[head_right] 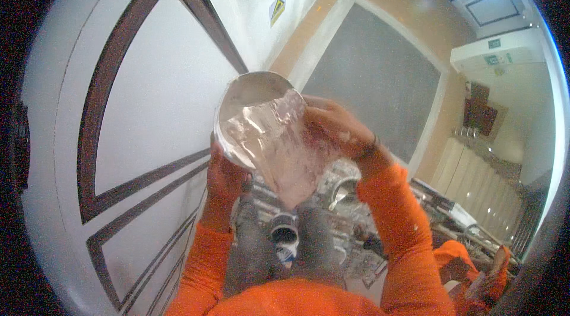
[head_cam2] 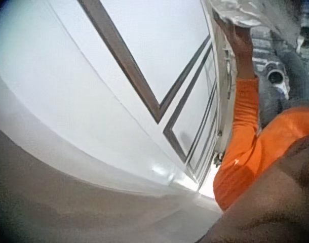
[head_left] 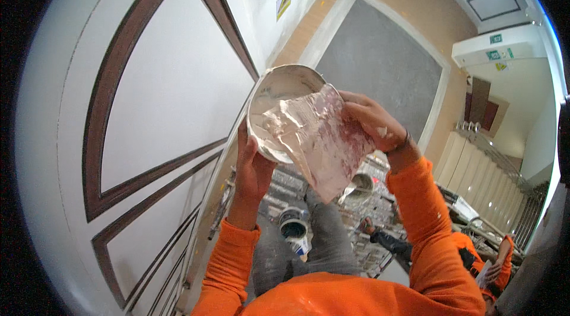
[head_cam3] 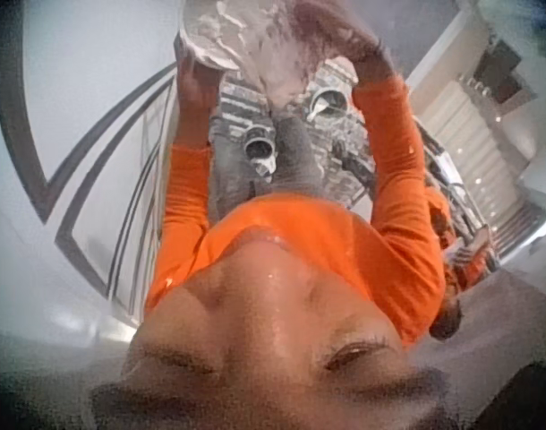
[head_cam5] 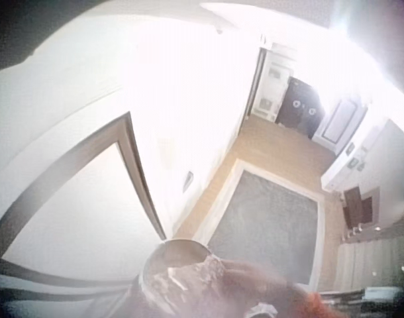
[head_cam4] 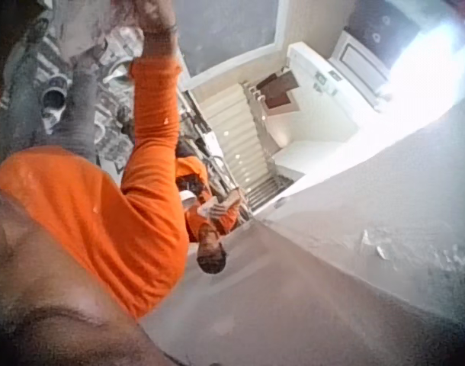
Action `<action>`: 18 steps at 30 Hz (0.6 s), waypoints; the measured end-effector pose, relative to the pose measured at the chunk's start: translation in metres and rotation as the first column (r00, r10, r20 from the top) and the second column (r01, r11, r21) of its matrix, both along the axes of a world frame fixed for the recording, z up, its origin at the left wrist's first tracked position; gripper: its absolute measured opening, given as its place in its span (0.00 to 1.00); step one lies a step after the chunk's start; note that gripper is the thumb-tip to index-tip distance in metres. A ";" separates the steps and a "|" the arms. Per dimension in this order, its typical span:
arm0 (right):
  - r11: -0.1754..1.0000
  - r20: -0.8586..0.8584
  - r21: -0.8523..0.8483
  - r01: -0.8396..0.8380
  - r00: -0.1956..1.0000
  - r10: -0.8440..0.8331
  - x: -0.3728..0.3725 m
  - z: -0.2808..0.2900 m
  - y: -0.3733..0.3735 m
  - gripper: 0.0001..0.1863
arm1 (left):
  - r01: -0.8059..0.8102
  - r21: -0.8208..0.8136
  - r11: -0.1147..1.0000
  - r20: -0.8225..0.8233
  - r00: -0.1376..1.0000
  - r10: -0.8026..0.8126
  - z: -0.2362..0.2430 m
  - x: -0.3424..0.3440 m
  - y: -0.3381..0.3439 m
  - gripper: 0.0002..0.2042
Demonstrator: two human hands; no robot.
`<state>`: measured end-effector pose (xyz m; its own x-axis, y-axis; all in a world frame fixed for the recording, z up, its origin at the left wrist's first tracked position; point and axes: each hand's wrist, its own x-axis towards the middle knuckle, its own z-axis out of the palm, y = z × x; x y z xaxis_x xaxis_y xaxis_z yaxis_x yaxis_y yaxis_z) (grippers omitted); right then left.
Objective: The person holds a container of white plaster in the left hand and uses a trowel in the right hand to scoop the material. They apply the plaster to a wall surface, smoothing it out with the trowel. The person repeatedly scoops more plaster from the container and continues applying it to the wall.
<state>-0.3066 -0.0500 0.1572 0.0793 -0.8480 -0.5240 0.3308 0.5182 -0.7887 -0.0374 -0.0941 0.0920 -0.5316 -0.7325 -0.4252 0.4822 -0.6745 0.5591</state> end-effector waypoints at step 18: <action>0.533 0.238 -0.666 0.522 0.826 -0.512 0.020 0.192 -0.017 0.18 | -0.171 -0.101 0.980 -0.378 0.918 0.121 0.117 -0.125 -0.036 0.33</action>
